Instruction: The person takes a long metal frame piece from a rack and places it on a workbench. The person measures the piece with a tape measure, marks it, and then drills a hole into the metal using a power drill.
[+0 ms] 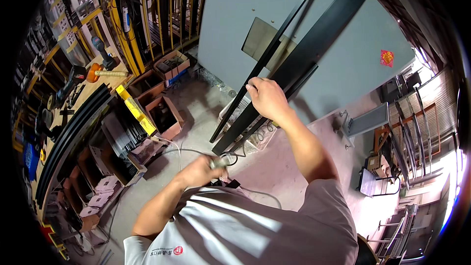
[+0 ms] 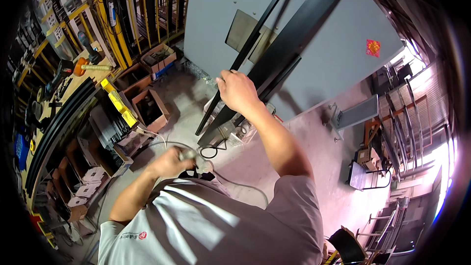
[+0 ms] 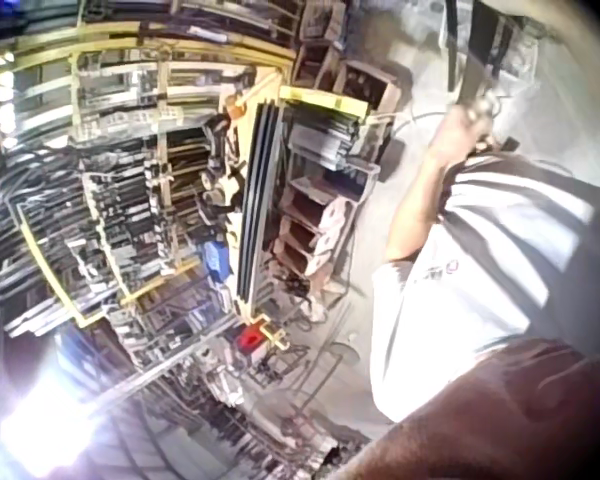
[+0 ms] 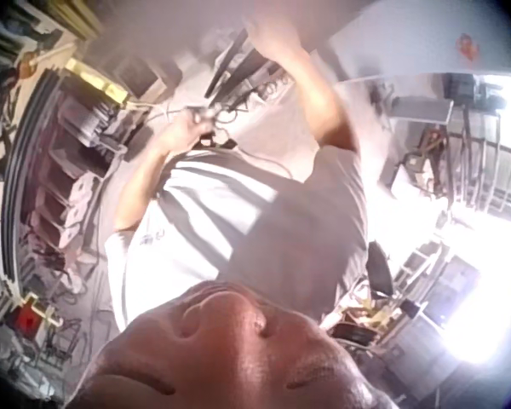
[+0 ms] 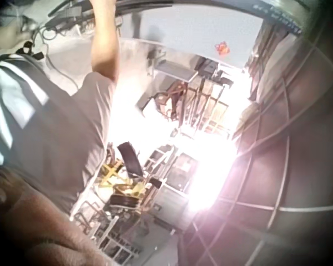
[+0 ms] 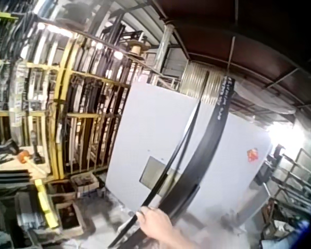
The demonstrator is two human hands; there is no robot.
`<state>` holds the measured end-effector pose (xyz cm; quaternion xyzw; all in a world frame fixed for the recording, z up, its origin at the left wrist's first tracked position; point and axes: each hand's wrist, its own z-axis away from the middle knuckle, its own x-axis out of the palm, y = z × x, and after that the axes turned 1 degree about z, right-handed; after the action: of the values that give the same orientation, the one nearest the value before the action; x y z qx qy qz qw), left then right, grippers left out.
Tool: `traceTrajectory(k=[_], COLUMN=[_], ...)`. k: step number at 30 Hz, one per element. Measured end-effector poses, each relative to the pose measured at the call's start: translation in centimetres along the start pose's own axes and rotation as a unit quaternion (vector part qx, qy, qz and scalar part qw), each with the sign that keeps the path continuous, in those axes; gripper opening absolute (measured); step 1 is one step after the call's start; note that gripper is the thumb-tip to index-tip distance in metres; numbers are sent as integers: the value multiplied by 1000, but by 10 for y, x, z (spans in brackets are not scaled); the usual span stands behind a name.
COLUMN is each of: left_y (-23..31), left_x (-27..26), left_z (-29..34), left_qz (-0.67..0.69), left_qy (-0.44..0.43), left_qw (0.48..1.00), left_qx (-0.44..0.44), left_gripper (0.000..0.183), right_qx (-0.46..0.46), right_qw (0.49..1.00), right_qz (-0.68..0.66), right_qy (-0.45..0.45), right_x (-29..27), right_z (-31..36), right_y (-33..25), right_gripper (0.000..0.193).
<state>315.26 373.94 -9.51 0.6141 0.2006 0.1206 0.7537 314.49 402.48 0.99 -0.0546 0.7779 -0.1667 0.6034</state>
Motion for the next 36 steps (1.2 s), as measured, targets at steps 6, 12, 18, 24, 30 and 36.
traceTrajectory(k=[6,12,18,24,30,36], left_y=[-19,-22,-21,-8,-26,9], left_x=[-2,-7,-2,-1,-1,6], left_z=[5,2,10,10,11,46], left_qz=[-14,-17,25,43,120,33], left_qy=[-35,-22,42,59,80,-149], left_qw=[999,1000,994,989,987,987], left_qx=[19,2,-95,-125,-72,49], left_gripper=[18,14,20,18,22,28], right_qx=[148,132,102,-63,-155,-219], right_qw=[920,910,947,997,956,869], right_qz=[-354,-389,-304,29,247,440], right_qy=[-77,-47,-9,45,14,-53], right_x=[3,-2,-7,-14,-7,15], right_z=[8,21,30,36,26,24], right_y=[3,5,-4,-13,-15,-20], right_gripper=[29,25,22,21,21,45])
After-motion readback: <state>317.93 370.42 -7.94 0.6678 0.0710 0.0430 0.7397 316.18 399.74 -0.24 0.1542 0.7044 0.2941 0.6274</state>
